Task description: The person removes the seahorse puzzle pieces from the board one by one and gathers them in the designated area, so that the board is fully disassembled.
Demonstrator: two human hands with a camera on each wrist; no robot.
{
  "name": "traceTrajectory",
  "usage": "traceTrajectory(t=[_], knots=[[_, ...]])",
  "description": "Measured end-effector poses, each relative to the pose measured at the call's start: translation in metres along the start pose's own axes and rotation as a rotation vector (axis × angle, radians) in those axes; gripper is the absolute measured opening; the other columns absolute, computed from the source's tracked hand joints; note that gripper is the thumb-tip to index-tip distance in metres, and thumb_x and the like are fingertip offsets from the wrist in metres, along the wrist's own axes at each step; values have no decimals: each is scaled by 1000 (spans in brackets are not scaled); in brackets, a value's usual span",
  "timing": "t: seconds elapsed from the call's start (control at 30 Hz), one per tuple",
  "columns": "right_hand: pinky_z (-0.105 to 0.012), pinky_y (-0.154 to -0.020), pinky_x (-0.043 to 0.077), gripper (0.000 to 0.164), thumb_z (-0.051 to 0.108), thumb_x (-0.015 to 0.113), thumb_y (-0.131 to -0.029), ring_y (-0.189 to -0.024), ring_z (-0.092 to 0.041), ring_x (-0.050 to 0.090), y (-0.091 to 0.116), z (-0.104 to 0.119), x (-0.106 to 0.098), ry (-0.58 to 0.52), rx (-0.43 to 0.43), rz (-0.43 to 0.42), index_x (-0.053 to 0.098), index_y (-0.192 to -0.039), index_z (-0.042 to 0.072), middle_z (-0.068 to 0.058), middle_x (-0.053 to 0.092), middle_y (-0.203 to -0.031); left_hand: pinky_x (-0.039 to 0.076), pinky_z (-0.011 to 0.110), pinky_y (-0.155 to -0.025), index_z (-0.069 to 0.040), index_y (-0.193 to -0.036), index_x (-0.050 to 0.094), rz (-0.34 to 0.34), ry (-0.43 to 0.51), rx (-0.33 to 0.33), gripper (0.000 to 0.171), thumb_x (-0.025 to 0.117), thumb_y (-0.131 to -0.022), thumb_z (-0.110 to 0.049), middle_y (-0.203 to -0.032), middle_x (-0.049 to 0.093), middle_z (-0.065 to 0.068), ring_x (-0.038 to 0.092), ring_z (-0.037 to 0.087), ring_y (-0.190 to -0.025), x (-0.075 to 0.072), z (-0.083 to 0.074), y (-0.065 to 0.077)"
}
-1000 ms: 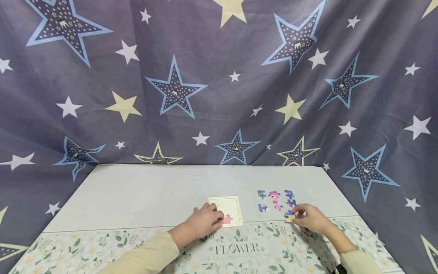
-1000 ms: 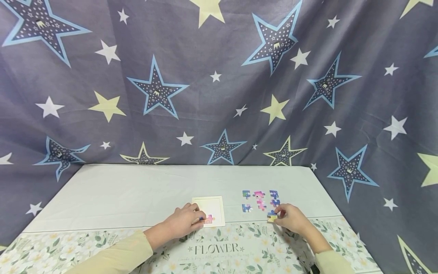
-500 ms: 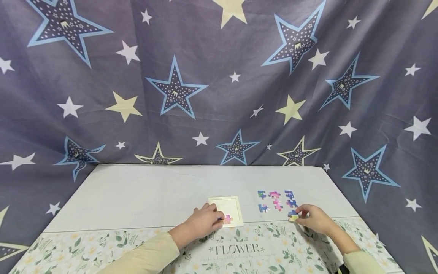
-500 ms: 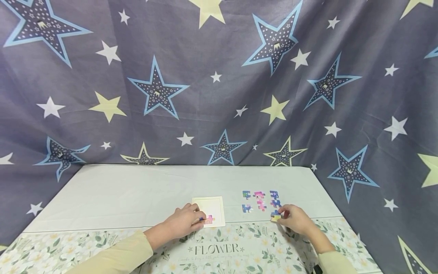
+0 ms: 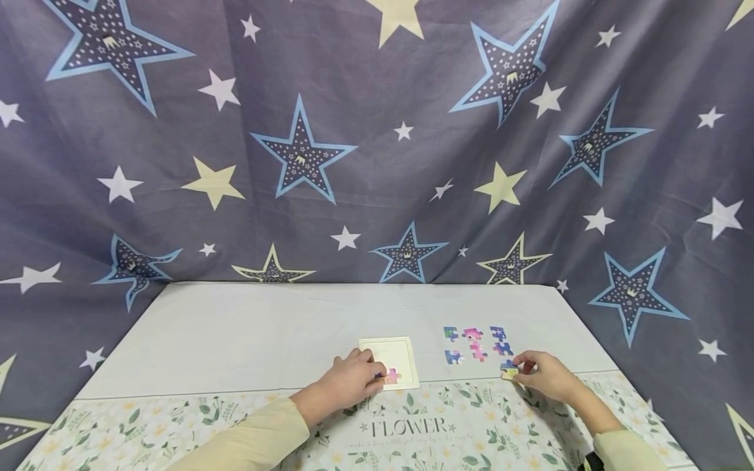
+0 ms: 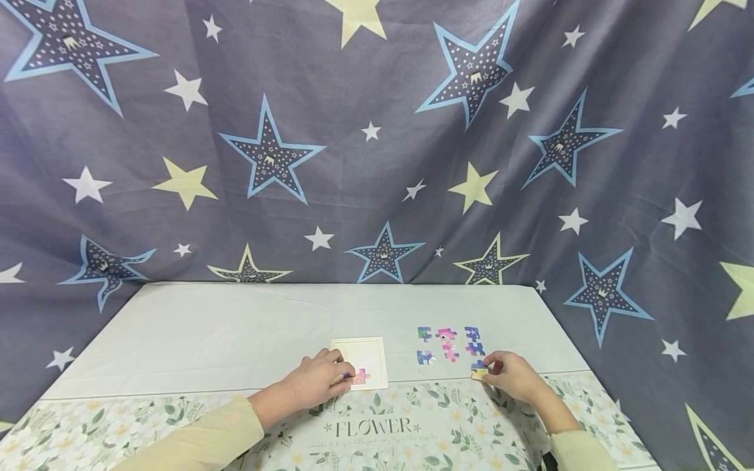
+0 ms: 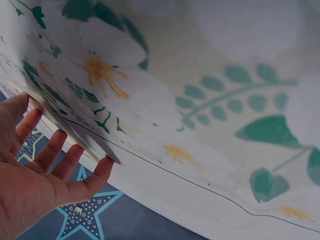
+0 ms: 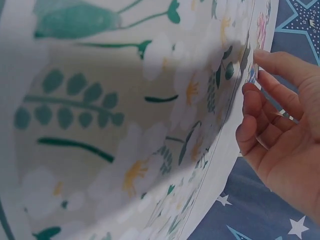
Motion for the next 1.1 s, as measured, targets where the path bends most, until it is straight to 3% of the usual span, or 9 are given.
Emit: traceTrajectory(t=[0.23,0.53,1.1], knots=[[-27,-59,41,30,13,71,-80,-73,-15,49,-1,-4,-2,-2,17,9,63,-104,-2,-4,58,-82,45,58,-82,-27,-106,64,9,0,-9,20,53,-94,-38,-98,53,-3,43,11,-85,-1,0,0],[-27,-59,42,32,15,71,-80,-72,-14,50,-4,-6,-1,-7,17,17,63,-105,-3,-5,60,-83,45,56,-79,-27,-103,64,-1,-3,-1,18,54,-93,-37,-96,53,-3,42,10,-83,0,0,0],[-27,-58,42,28,2,64,-82,-71,-15,51,-6,-4,2,-4,4,-11,61,-107,-8,-6,59,-82,47,52,-77,-28,-105,65,-2,-4,-2,19,53,-93,-38,-97,54,-3,44,10,-84,0,0,0]])
Point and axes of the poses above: each hand's wrist, its own y-axis away from the middle knuckle, its own x-axis out of the palm, z = x × y, the point moved 2 cm from there along -y, towards the middle knuckle
